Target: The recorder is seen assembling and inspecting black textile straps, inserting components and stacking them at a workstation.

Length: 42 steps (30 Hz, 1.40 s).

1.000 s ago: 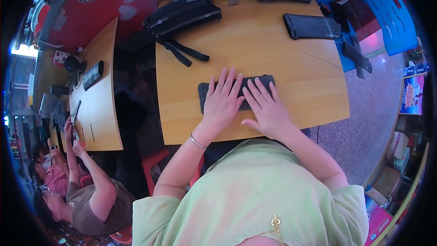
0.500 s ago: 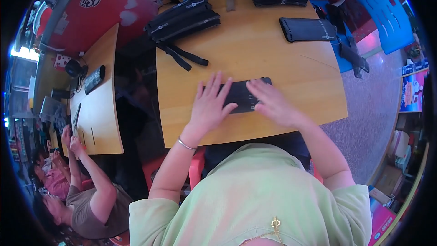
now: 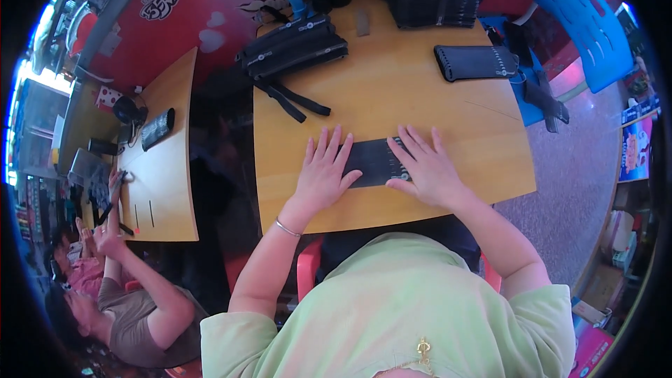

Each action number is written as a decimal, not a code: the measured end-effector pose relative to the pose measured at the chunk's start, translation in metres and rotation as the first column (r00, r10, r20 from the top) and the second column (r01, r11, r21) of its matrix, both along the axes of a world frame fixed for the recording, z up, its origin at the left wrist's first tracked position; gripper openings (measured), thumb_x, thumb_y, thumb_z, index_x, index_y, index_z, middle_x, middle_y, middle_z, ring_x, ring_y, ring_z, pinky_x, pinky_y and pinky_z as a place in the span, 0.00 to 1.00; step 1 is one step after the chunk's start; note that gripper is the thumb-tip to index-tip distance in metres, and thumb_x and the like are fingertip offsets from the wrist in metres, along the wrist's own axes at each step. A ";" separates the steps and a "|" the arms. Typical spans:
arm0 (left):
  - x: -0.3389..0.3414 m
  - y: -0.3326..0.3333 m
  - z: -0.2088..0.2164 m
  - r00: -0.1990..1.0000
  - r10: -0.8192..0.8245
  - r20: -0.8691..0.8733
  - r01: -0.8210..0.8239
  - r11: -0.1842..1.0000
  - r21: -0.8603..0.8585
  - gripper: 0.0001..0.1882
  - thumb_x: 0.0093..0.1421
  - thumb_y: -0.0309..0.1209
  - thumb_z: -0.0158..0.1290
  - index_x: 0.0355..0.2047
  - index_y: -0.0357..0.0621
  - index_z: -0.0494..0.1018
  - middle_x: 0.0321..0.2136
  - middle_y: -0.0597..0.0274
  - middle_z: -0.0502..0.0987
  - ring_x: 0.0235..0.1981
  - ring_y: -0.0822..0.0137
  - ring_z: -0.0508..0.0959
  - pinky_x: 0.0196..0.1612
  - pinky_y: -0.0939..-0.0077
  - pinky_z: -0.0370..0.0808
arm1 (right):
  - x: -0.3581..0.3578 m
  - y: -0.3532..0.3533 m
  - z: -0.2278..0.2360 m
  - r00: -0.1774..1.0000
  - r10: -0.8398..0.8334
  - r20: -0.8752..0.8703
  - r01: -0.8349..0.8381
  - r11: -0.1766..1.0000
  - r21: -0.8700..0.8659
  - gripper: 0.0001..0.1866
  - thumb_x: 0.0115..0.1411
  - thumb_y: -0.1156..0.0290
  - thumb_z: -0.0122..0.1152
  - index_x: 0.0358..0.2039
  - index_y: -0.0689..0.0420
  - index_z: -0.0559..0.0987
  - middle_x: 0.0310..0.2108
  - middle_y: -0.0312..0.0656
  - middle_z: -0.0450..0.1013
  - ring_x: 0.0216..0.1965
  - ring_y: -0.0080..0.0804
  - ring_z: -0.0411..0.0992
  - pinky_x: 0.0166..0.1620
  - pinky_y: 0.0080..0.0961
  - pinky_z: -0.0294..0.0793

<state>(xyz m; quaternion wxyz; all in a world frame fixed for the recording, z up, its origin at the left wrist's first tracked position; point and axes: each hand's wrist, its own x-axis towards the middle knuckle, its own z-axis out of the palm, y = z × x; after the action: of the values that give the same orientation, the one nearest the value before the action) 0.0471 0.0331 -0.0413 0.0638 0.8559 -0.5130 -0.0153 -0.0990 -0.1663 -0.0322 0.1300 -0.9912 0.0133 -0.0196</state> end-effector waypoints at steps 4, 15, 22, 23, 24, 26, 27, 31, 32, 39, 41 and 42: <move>-0.011 -0.013 0.008 0.996 -0.071 0.056 0.075 0.996 -0.056 0.36 0.59 0.52 0.44 0.61 0.42 0.57 0.64 0.50 0.51 0.65 0.51 0.49 0.64 0.50 0.45 | 0.017 0.009 -0.009 0.994 0.069 0.081 -0.069 0.998 -0.001 0.44 0.54 0.40 0.51 0.63 0.57 0.56 0.64 0.47 0.52 0.66 0.41 0.47 0.65 0.52 0.39; -0.017 -0.014 -0.002 0.998 -0.058 0.020 0.060 0.991 -0.123 0.34 0.59 0.49 0.46 0.60 0.42 0.58 0.62 0.51 0.55 0.65 0.53 0.52 0.64 0.51 0.48 | 0.020 0.022 -0.013 0.978 0.080 0.194 -0.089 0.995 0.037 0.42 0.55 0.42 0.52 0.61 0.59 0.58 0.61 0.48 0.56 0.63 0.42 0.52 0.63 0.45 0.47; -0.016 0.006 -0.014 0.994 0.106 -0.003 -0.104 0.974 -0.199 0.33 0.60 0.47 0.47 0.61 0.44 0.57 0.62 0.50 0.55 0.64 0.49 0.51 0.64 0.52 0.47 | 0.005 -0.005 -0.012 0.874 -0.364 0.320 0.336 0.931 0.143 0.27 0.54 0.59 0.59 0.50 0.61 0.68 0.49 0.49 0.66 0.50 0.47 0.64 0.53 0.39 0.64; -0.017 0.005 -0.013 0.993 0.119 0.010 -0.114 0.974 -0.197 0.33 0.60 0.47 0.47 0.61 0.44 0.57 0.62 0.50 0.55 0.64 0.48 0.51 0.64 0.52 0.46 | 0.004 -0.003 -0.011 0.866 -0.376 0.329 0.353 0.926 0.131 0.27 0.54 0.59 0.59 0.50 0.61 0.68 0.49 0.49 0.66 0.50 0.47 0.64 0.53 0.39 0.64; -0.018 0.007 -0.013 0.995 0.098 0.013 -0.093 0.973 -0.213 0.33 0.60 0.47 0.47 0.61 0.44 0.57 0.62 0.50 0.55 0.64 0.48 0.51 0.64 0.52 0.46 | 0.007 0.003 -0.015 0.873 -0.394 0.288 0.356 0.918 0.178 0.25 0.54 0.61 0.59 0.49 0.61 0.68 0.47 0.50 0.67 0.49 0.46 0.64 0.52 0.39 0.64; -0.019 0.007 -0.016 0.991 0.131 -0.025 -0.134 0.971 -0.199 0.32 0.60 0.46 0.47 0.61 0.45 0.58 0.62 0.49 0.55 0.64 0.48 0.51 0.64 0.52 0.47 | 0.014 0.006 -0.018 0.858 -0.438 0.269 0.395 0.897 0.201 0.24 0.54 0.63 0.59 0.48 0.61 0.69 0.44 0.51 0.67 0.48 0.46 0.65 0.51 0.39 0.65; -0.020 0.007 -0.016 0.995 0.100 -0.018 -0.102 0.969 -0.224 0.32 0.60 0.46 0.47 0.61 0.45 0.58 0.62 0.49 0.55 0.64 0.48 0.51 0.64 0.52 0.47 | 0.019 0.005 -0.019 0.843 -0.473 0.255 0.426 0.878 0.221 0.22 0.54 0.64 0.60 0.46 0.62 0.69 0.42 0.53 0.68 0.46 0.47 0.66 0.49 0.39 0.67; -0.023 0.015 -0.014 0.994 0.105 0.004 -0.101 0.968 -0.232 0.30 0.60 0.46 0.47 0.60 0.48 0.60 0.62 0.48 0.55 0.64 0.47 0.52 0.63 0.50 0.48 | 0.025 0.002 -0.019 0.796 -0.573 0.194 0.496 0.802 0.332 0.18 0.52 0.64 0.62 0.37 0.63 0.69 0.33 0.56 0.69 0.37 0.52 0.71 0.38 0.41 0.73; -0.023 0.015 -0.014 0.994 0.108 0.017 -0.101 0.968 -0.232 0.30 0.60 0.46 0.47 0.60 0.48 0.60 0.62 0.48 0.56 0.63 0.46 0.53 0.63 0.50 0.49 | 0.023 0.001 -0.019 0.800 -0.538 0.265 0.475 0.838 0.268 0.18 0.53 0.63 0.61 0.35 0.63 0.68 0.29 0.55 0.71 0.30 0.52 0.73 0.32 0.41 0.73; -0.022 0.015 -0.011 0.995 0.088 0.049 -0.071 0.958 -0.277 0.29 0.59 0.46 0.47 0.58 0.48 0.62 0.61 0.48 0.57 0.62 0.45 0.55 0.62 0.48 0.50 | 0.018 0.013 -0.022 0.831 -0.487 0.268 0.466 0.873 0.143 0.18 0.55 0.60 0.59 0.40 0.58 0.70 0.24 0.48 0.74 0.26 0.47 0.74 0.28 0.39 0.73; -0.024 0.016 -0.012 0.993 0.093 0.065 -0.073 0.962 -0.262 0.29 0.59 0.46 0.48 0.58 0.48 0.63 0.60 0.48 0.58 0.62 0.46 0.56 0.62 0.48 0.50 | 0.016 0.019 -0.020 0.801 -0.537 0.264 0.479 0.840 0.255 0.14 0.56 0.61 0.58 0.40 0.53 0.70 0.24 0.45 0.75 0.26 0.44 0.75 0.28 0.38 0.72; -0.024 0.016 -0.012 0.993 0.090 0.071 -0.068 0.962 -0.264 0.29 0.59 0.46 0.48 0.58 0.48 0.63 0.60 0.48 0.58 0.62 0.46 0.56 0.62 0.48 0.50 | 0.017 0.018 -0.022 0.798 -0.540 0.269 0.481 0.839 0.257 0.14 0.56 0.61 0.58 0.40 0.53 0.70 0.24 0.45 0.75 0.26 0.44 0.75 0.28 0.38 0.72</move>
<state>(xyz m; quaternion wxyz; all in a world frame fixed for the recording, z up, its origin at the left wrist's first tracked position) 0.0231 0.0494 -0.0529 0.1553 0.8597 -0.4782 0.0900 -0.0820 -0.1482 -0.0545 0.2068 -0.9174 0.2604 -0.2185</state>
